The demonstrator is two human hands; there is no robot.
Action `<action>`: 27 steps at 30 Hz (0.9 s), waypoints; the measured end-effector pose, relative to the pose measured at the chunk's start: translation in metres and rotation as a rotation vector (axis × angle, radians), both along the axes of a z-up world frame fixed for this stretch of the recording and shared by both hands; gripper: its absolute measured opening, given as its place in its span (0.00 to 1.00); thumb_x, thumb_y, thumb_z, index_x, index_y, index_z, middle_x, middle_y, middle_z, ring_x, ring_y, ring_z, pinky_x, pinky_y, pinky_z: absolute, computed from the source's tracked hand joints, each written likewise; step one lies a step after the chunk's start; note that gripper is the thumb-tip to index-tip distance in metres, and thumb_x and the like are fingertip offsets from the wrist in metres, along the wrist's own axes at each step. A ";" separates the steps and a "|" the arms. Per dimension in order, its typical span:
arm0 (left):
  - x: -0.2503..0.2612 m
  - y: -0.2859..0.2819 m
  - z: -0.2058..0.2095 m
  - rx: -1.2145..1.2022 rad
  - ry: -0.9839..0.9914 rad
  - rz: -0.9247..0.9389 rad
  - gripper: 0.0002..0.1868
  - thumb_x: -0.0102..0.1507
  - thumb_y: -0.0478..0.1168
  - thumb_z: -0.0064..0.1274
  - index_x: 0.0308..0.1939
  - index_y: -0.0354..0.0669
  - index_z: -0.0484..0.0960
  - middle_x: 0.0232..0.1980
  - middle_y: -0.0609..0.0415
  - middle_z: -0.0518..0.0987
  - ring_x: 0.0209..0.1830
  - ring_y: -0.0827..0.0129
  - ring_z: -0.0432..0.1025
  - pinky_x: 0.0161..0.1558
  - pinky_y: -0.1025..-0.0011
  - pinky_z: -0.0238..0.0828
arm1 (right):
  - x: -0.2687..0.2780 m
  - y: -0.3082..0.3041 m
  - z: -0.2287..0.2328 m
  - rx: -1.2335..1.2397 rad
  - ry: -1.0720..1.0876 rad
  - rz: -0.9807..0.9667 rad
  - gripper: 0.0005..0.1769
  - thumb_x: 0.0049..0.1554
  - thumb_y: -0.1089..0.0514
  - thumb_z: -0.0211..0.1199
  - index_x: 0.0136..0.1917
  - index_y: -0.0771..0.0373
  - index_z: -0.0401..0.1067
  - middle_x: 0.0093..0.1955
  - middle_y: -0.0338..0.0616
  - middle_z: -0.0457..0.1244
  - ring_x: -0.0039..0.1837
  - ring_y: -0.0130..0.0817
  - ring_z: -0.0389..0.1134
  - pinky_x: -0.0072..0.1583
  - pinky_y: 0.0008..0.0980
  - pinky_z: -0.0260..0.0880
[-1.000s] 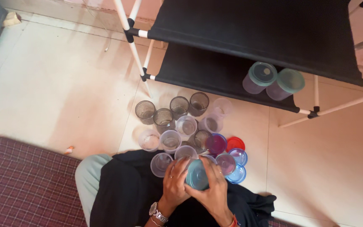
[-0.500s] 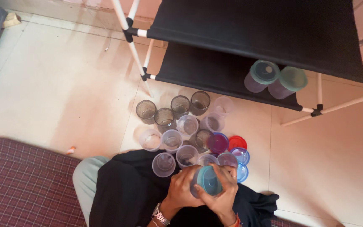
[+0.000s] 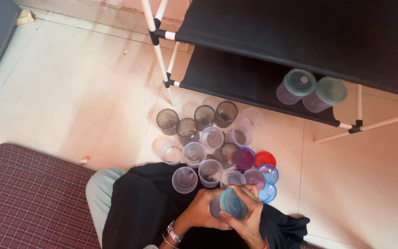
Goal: The person sits on a mat and sorts a pile of plastic containers and lids by color and type. They pick up containers, match lids to containers, and place them into separate groups on the floor.
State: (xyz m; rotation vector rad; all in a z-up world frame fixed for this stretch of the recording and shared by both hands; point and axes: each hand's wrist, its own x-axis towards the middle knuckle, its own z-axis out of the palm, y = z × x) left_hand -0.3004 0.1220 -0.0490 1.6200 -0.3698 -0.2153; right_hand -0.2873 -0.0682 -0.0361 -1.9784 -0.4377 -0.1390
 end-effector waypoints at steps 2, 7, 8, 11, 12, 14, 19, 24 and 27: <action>0.000 0.000 -0.004 -0.042 0.064 -0.049 0.34 0.47 0.53 0.73 0.51 0.35 0.84 0.43 0.50 0.85 0.42 0.67 0.81 0.49 0.70 0.77 | -0.001 -0.002 -0.003 0.052 0.019 0.030 0.39 0.32 0.50 0.75 0.56 0.70 0.77 0.52 0.50 0.72 0.57 0.44 0.66 0.62 0.40 0.64; -0.002 0.004 -0.015 -0.142 0.202 -0.145 0.31 0.49 0.51 0.70 0.49 0.36 0.84 0.41 0.56 0.84 0.41 0.75 0.78 0.51 0.73 0.75 | -0.001 -0.006 -0.007 0.128 0.144 0.093 0.40 0.31 0.48 0.72 0.56 0.71 0.77 0.49 0.49 0.71 0.58 0.43 0.65 0.62 0.39 0.64; -0.003 0.003 -0.019 -0.160 0.206 -0.156 0.30 0.49 0.50 0.70 0.49 0.35 0.84 0.42 0.56 0.84 0.42 0.75 0.77 0.51 0.73 0.75 | -0.001 -0.007 -0.009 0.145 0.151 0.114 0.40 0.31 0.48 0.72 0.56 0.71 0.77 0.50 0.49 0.71 0.58 0.43 0.65 0.62 0.39 0.64; -0.004 0.001 -0.034 -0.214 0.235 -0.197 0.27 0.51 0.47 0.70 0.48 0.34 0.84 0.42 0.57 0.82 0.43 0.76 0.75 0.53 0.73 0.73 | -0.003 -0.009 -0.017 0.214 0.228 0.163 0.41 0.32 0.48 0.72 0.56 0.73 0.77 0.49 0.50 0.71 0.57 0.42 0.66 0.60 0.39 0.65; -0.004 0.001 -0.040 -0.234 0.253 -0.215 0.26 0.51 0.47 0.70 0.47 0.34 0.84 0.42 0.58 0.82 0.43 0.76 0.75 0.53 0.74 0.72 | -0.003 -0.010 -0.020 0.240 0.261 0.177 0.41 0.32 0.47 0.72 0.56 0.73 0.77 0.49 0.51 0.70 0.56 0.42 0.66 0.59 0.39 0.65; -0.005 -0.001 -0.051 -0.308 0.343 -0.260 0.25 0.54 0.46 0.69 0.48 0.32 0.83 0.43 0.56 0.82 0.44 0.74 0.75 0.53 0.73 0.71 | -0.003 -0.011 -0.027 0.281 0.244 0.194 0.43 0.34 0.46 0.69 0.59 0.73 0.77 0.53 0.53 0.72 0.59 0.43 0.66 0.62 0.40 0.66; -0.018 -0.008 -0.077 -0.740 0.833 -0.324 0.39 0.51 0.48 0.62 0.67 0.46 0.70 0.57 0.56 0.80 0.55 0.74 0.77 0.59 0.73 0.74 | -0.007 -0.012 -0.046 0.568 0.293 0.368 0.48 0.36 0.44 0.66 0.66 0.74 0.74 0.58 0.63 0.70 0.64 0.51 0.65 0.67 0.44 0.65; -0.028 -0.017 -0.116 -0.950 0.992 -0.477 0.42 0.62 0.54 0.58 0.72 0.34 0.63 0.57 0.38 0.78 0.48 0.54 0.79 0.51 0.59 0.78 | -0.013 -0.012 -0.053 0.736 0.427 0.372 0.49 0.35 0.44 0.65 0.66 0.76 0.74 0.59 0.66 0.68 0.65 0.53 0.63 0.66 0.46 0.64; -0.031 -0.025 -0.135 -0.987 1.078 -0.431 0.40 0.66 0.53 0.58 0.72 0.26 0.65 0.59 0.36 0.78 0.53 0.53 0.78 0.57 0.60 0.77 | -0.009 -0.014 -0.045 0.858 0.546 0.466 0.51 0.34 0.45 0.67 0.67 0.76 0.73 0.60 0.65 0.65 0.62 0.56 0.64 0.64 0.46 0.62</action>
